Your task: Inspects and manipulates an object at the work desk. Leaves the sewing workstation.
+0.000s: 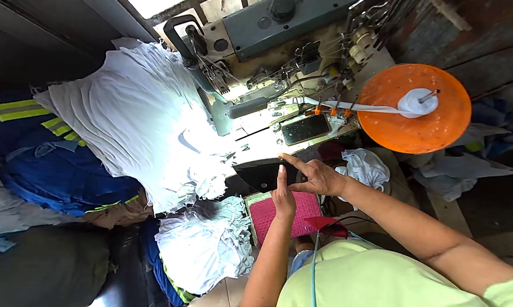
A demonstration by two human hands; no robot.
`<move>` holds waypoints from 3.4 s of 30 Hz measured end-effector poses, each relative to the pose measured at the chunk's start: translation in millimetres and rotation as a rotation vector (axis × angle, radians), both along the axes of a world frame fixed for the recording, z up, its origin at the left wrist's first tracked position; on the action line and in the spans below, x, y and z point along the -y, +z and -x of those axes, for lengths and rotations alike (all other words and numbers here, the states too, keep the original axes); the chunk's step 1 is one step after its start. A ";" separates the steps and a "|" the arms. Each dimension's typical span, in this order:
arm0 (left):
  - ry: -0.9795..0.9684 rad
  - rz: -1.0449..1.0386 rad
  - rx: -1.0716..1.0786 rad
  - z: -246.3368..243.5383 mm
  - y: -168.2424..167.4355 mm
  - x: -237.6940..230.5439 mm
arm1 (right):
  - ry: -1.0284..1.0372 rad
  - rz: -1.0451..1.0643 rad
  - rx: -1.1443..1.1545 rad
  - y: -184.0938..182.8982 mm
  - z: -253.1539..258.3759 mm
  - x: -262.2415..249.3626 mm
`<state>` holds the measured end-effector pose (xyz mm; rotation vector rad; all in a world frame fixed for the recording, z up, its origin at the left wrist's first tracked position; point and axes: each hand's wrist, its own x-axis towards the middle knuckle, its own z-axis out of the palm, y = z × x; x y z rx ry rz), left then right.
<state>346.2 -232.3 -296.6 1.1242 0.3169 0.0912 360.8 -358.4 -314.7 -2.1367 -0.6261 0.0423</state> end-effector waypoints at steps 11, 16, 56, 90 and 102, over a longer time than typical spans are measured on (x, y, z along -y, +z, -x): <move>-0.102 -0.091 0.125 2.9 -6.5 -3.3 | -0.093 0.018 0.094 1.3 0.1 1.3; -0.215 -0.053 0.091 5.9 -17.5 -15.7 | -0.057 0.003 -0.044 9.0 2.6 5.8; -0.351 0.298 0.303 1.2 -27.4 -30.7 | -0.033 -0.052 0.040 3.3 0.0 7.4; -0.213 0.289 -0.104 -10.3 -28.6 -37.1 | -0.022 0.130 -0.086 9.7 3.3 8.2; -0.247 0.183 -0.077 -9.1 -9.3 -29.9 | 0.018 0.060 -0.220 13.6 -9.3 10.0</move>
